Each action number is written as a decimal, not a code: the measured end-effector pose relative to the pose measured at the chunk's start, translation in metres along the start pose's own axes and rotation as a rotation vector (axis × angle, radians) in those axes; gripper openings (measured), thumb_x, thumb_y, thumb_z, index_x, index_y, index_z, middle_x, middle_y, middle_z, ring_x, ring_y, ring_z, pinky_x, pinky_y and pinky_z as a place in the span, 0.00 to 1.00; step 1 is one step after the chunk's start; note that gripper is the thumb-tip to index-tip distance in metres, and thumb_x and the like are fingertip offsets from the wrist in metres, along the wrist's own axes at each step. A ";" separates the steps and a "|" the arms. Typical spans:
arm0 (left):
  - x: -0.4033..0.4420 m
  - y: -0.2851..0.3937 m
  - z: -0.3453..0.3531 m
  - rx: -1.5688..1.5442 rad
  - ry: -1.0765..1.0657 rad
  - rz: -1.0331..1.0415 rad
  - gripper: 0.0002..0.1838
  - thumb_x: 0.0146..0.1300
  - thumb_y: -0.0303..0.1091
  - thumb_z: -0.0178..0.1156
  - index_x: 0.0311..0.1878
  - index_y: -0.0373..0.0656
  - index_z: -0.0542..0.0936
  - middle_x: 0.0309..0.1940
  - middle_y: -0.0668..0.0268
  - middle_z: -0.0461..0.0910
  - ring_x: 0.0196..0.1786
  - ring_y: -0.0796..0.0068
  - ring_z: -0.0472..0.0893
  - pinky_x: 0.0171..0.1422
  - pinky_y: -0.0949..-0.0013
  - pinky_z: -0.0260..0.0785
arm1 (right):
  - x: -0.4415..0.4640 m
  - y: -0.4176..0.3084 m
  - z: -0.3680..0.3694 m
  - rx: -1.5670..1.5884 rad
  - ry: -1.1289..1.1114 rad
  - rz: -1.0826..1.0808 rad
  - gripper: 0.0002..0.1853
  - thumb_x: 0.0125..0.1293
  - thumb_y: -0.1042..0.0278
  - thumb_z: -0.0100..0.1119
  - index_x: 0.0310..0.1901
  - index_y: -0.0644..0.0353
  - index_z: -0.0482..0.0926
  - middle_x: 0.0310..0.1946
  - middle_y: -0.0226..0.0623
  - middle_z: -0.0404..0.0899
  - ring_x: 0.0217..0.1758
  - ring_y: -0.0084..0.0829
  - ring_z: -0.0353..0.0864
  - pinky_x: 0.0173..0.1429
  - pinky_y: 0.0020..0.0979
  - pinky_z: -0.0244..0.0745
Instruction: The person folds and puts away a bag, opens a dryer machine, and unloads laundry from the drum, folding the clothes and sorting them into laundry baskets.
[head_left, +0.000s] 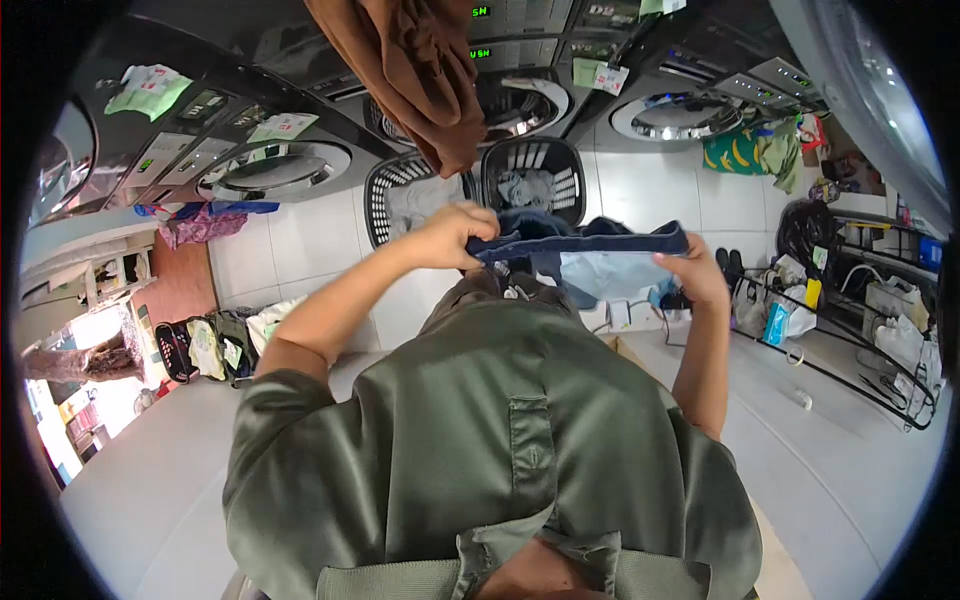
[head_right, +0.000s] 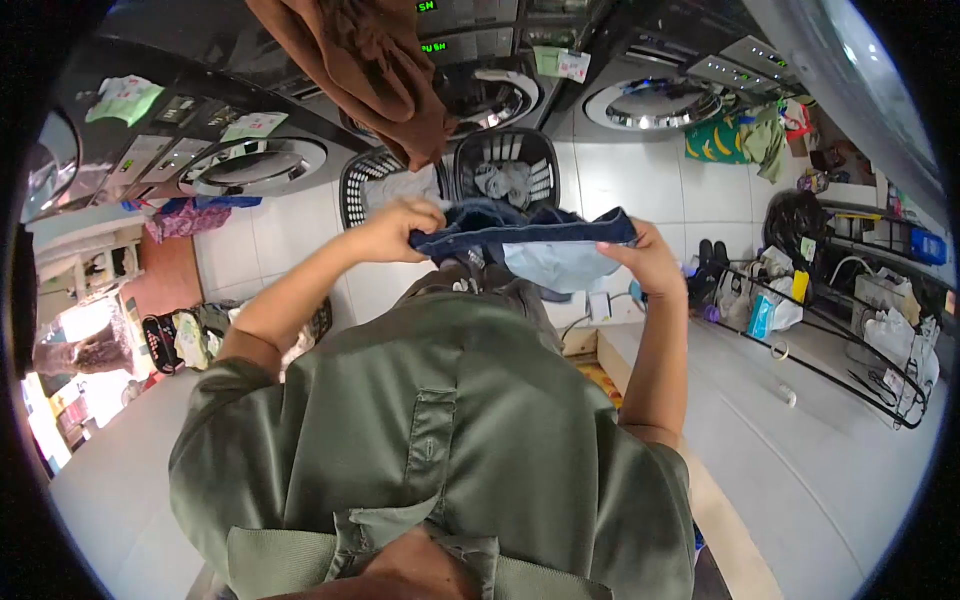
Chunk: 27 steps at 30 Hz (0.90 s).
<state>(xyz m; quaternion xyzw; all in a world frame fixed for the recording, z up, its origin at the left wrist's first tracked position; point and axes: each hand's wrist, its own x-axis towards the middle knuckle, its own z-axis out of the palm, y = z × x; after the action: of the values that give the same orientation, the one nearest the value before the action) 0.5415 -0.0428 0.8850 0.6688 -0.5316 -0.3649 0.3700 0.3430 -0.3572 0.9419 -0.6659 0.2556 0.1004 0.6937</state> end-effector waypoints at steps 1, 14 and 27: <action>0.003 0.016 -0.022 0.222 0.030 0.174 0.17 0.33 0.34 0.68 0.29 0.40 0.75 0.39 0.66 0.73 0.47 0.65 0.69 0.51 0.62 0.60 | -0.007 -0.027 -0.002 -0.153 0.083 -0.085 0.12 0.45 0.77 0.64 0.34 0.62 0.78 0.26 0.22 0.76 0.30 0.14 0.70 0.38 0.20 0.66; 0.036 0.112 -0.173 0.105 0.430 -0.042 0.15 0.44 0.34 0.63 0.34 0.36 0.77 0.28 0.66 0.78 0.32 0.78 0.75 0.40 0.73 0.68 | 0.012 -0.168 -0.084 -0.215 0.454 -0.438 0.18 0.54 0.70 0.59 0.46 0.67 0.72 0.38 0.37 0.76 0.42 0.28 0.74 0.49 0.30 0.67; 0.068 0.164 -0.147 -0.220 0.873 0.511 0.36 0.52 0.40 0.63 0.61 0.37 0.58 0.53 0.52 0.67 0.53 0.66 0.72 0.56 0.67 0.65 | 0.044 -0.240 0.049 0.255 0.139 -1.144 0.20 0.49 0.85 0.55 0.46 0.64 0.70 0.43 0.39 0.75 0.44 0.29 0.75 0.51 0.29 0.69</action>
<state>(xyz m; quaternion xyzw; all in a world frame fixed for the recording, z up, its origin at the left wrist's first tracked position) 0.6103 -0.1197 1.0912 0.5646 -0.4325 -0.0037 0.7030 0.5065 -0.3403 1.1293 -0.6144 -0.0893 -0.3649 0.6938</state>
